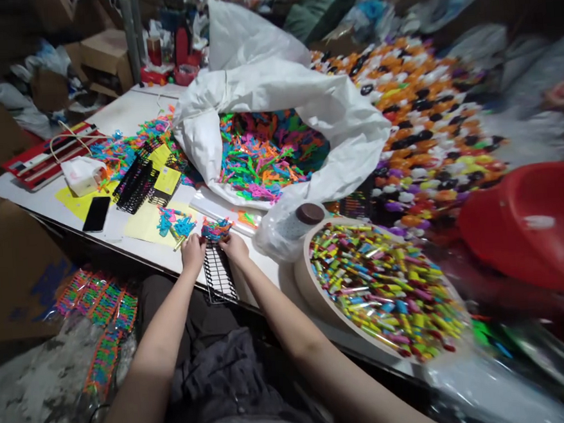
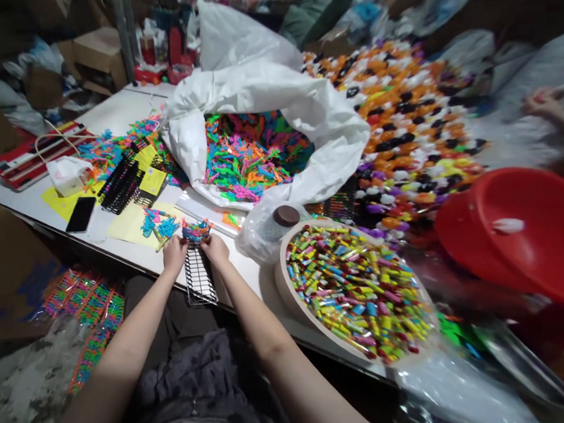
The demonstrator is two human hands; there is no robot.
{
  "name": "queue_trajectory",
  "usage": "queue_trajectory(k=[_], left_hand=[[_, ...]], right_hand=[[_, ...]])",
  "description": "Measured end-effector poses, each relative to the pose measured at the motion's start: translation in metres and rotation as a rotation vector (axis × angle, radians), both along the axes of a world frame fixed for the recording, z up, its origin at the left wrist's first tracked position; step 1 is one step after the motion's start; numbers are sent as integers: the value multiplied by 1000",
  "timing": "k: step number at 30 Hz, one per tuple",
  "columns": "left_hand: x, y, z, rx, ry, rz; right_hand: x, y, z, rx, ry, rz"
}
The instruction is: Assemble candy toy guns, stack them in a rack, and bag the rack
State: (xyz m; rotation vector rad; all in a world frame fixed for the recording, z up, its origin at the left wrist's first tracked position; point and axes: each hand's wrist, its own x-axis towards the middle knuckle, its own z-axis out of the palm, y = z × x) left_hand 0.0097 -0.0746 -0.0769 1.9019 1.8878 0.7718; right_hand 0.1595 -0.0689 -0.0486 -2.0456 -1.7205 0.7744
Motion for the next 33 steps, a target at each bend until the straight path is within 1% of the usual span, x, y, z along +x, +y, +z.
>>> queue_trajectory(k=[3, 6, 13, 18, 21, 24, 27, 30, 33], left_hand=[[-3, -1, 0, 19, -19, 1], [-5, -1, -1, 31, -42, -6], [-4, 0, -5, 0, -92, 4], [-7, 3, 0, -12, -139, 7], [-9, 4, 0, -20, -170, -13], [-8, 0, -4, -46, -209, -45], [-6, -7, -8, -47, -214, 0], [-4, -14, -7, -42, -191, 32], [-5, -19, -4, -32, -216, -38]], right_hand=[[3, 1, 7, 18, -21, 38], [3, 1, 9, 37, -43, 50], [-2, 1, -2, 25, -13, 35], [-1, 4, -4, 27, 39, 33], [6, 11, -1, 30, 82, 82], [17, 17, 1, 38, 133, 168], [24, 21, 1, 27, 156, 213], [25, 14, 1, 28, 139, 161], [18, -13, -5, 74, 100, 0]])
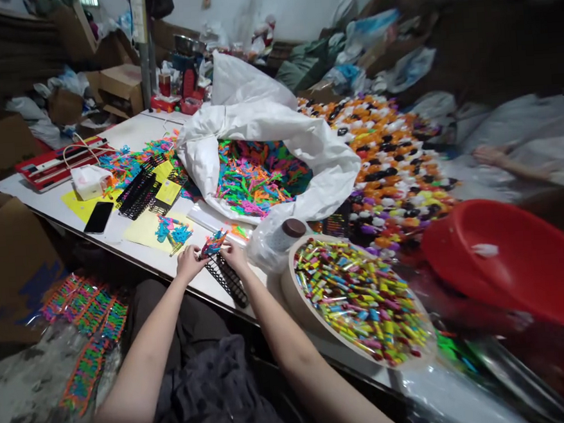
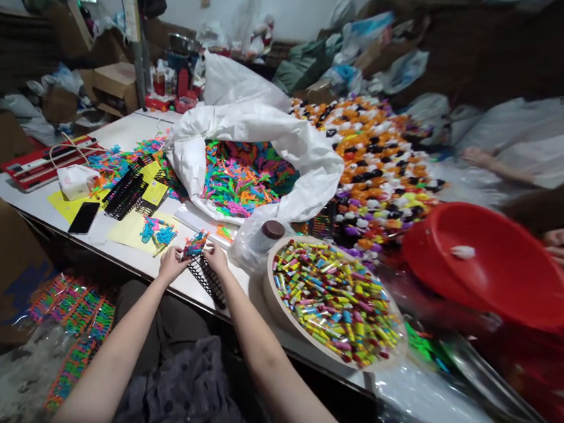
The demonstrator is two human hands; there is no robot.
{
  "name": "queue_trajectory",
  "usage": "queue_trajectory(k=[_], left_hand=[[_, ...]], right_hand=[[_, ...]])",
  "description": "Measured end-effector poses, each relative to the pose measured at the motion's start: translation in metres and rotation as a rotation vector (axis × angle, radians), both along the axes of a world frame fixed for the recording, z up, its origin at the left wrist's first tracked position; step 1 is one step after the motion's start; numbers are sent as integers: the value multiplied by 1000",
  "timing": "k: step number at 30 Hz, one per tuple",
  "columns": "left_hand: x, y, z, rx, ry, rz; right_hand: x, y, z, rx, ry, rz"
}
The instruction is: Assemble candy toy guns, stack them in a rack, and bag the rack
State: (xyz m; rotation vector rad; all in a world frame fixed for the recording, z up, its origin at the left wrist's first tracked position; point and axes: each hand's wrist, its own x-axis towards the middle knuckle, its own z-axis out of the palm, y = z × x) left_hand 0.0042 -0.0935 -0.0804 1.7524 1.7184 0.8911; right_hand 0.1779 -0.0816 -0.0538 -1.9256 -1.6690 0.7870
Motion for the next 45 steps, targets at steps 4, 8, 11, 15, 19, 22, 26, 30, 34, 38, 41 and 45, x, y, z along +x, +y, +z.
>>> queue_trajectory(k=[4, 8, 11, 15, 19, 22, 26, 30, 34, 38, 41, 45], left_hand=[[-3, -6, 1, 19, -40, -103], [-7, -9, -2, -4, -69, -224], [-9, -10, -2, -19, -81, -283], [-10, -10, -1, 0, -77, -306], [-10, -10, -1, 27, -31, -328], [-9, -11, -1, 39, 12, -337], [-6, -11, 0, 53, 58, -345], [-4, -12, 3, 70, 103, -351], [-4, -12, 5, 89, 146, -360], [-4, -11, 3, 104, 177, -368], [-3, -10, 0, 100, 191, -359], [-1, -9, -2, 84, 198, -355]], right_hand=[[-23, -47, -13, 82, -15, -129], [-47, -66, -16, 149, -71, -40], [-53, -62, -14, 155, -92, -65], [-48, -60, -18, 179, 34, -115], [-45, -61, -27, 204, 35, -166], [-43, -61, -33, 276, 17, -179], [-38, -58, -38, 319, 7, -142], [-36, -57, -38, 301, 11, -121], [-33, -56, -33, 243, 42, -68], [-30, -56, -27, 237, 36, -27], [-30, -57, -25, 236, -11, -32], [-32, -58, -22, 180, -34, -38]])
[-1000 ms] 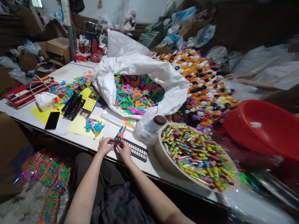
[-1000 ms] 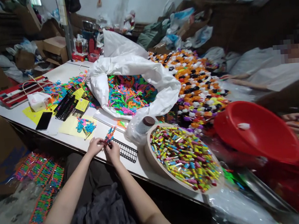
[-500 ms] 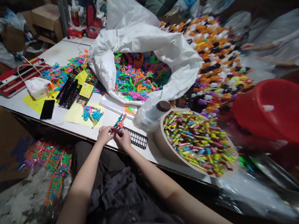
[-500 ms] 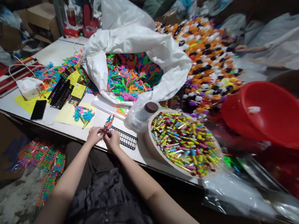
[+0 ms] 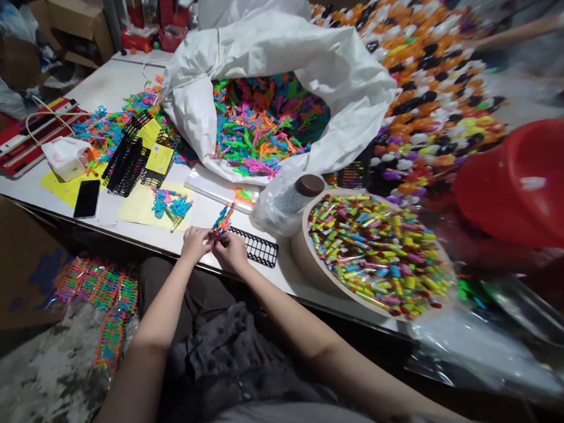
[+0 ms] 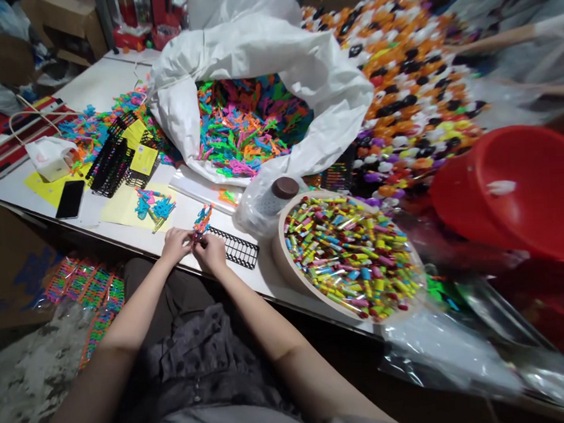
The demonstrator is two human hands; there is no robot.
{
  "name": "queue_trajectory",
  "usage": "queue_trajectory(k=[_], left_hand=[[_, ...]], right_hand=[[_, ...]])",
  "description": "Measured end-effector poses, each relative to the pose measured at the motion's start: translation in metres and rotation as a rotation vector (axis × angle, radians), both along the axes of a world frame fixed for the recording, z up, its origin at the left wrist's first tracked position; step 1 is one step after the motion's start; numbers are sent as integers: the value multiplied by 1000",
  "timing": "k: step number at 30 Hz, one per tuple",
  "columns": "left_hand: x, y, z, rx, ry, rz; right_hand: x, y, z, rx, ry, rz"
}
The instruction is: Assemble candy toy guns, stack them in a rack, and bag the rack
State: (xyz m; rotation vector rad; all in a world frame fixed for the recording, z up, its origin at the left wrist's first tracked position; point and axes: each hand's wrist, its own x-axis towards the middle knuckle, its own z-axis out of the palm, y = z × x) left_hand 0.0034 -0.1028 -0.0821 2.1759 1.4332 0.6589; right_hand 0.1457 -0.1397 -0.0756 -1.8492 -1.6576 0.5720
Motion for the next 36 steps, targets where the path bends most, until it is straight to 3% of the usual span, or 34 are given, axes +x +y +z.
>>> queue_trajectory(k=[5, 14, 20, 28, 31, 36], left_hand=[[1, -1, 0, -3, -4, 15], [-3, 1, 0, 34, -61, 4], [-3, 1, 0, 19, 11, -66], [-3, 5, 6, -28, 30, -138], [-1, 0, 10, -60, 19, -92], [1, -2, 7, -63, -109, 96]], right_hand=[[-2, -2, 6, -19, -9, -18], [8, 3, 7, -39, 124, 91], [6, 4, 10, -28, 22, 89], [1, -4, 16, -118, -12, 15], [5, -3, 17, -101, 64, 31], [9, -6, 15, -101, 310, 170]])
